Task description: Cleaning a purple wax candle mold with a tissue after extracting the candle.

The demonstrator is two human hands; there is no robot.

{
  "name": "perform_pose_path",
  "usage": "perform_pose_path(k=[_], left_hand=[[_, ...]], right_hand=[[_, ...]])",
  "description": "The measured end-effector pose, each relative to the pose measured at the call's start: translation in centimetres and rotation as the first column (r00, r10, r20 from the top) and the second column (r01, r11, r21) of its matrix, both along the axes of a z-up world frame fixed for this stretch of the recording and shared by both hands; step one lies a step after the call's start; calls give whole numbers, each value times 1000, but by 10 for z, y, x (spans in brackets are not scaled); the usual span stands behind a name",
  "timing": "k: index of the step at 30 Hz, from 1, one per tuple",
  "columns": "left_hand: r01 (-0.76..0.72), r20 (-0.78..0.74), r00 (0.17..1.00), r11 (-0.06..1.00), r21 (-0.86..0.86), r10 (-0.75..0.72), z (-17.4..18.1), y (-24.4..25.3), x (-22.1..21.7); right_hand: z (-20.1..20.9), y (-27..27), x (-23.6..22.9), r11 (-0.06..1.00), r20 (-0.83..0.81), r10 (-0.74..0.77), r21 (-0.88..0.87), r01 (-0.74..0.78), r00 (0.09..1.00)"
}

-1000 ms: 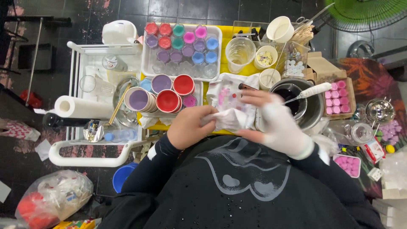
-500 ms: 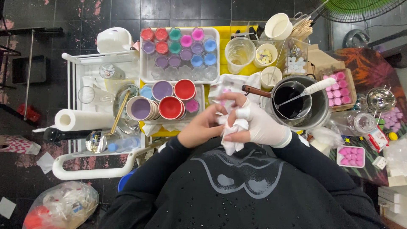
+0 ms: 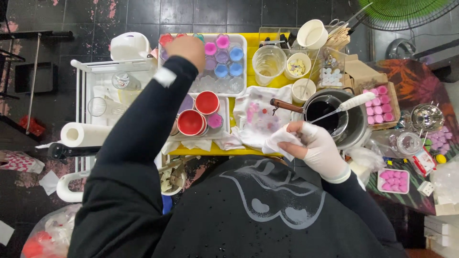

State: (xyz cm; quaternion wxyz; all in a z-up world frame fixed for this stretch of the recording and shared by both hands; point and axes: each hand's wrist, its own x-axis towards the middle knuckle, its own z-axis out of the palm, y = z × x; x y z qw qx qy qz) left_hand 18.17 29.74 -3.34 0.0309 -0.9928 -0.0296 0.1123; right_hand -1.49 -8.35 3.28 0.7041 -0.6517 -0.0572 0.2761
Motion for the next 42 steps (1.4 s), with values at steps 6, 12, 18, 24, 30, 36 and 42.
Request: perform_pose_path(k=[6,12,18,24,30,36,42], left_hand=[[-110,-242,959,980,165,149,-22,-6,16],[-174,-178,964,974,144,198,-41,-11,18],[-210,-151,958,955,210,244,-69,-15,26],[-312,-202,921,941,134,334,-71,-11,29],[-346,-196,913,934,93,358,-87,1,30],[-171,-153,968,969,180,199,-28,-5,17],[196,286,952,931,-309,-106,58,-36,-54]], right_hand=[[-18,-11,-13,999,7,-40,31,40,999],[-21,-13,-13,998,-3,-57,38,57,998],[-19,-7,-8,992,-44,-105,67,108,993],[-19,-6,-6,989,-31,-128,66,130,991],[-18,-4,-4,991,-28,-132,19,132,991],[-25,-4,3,982,23,-186,-2,187,982],[-30,5,13,954,289,-293,21,300,912]])
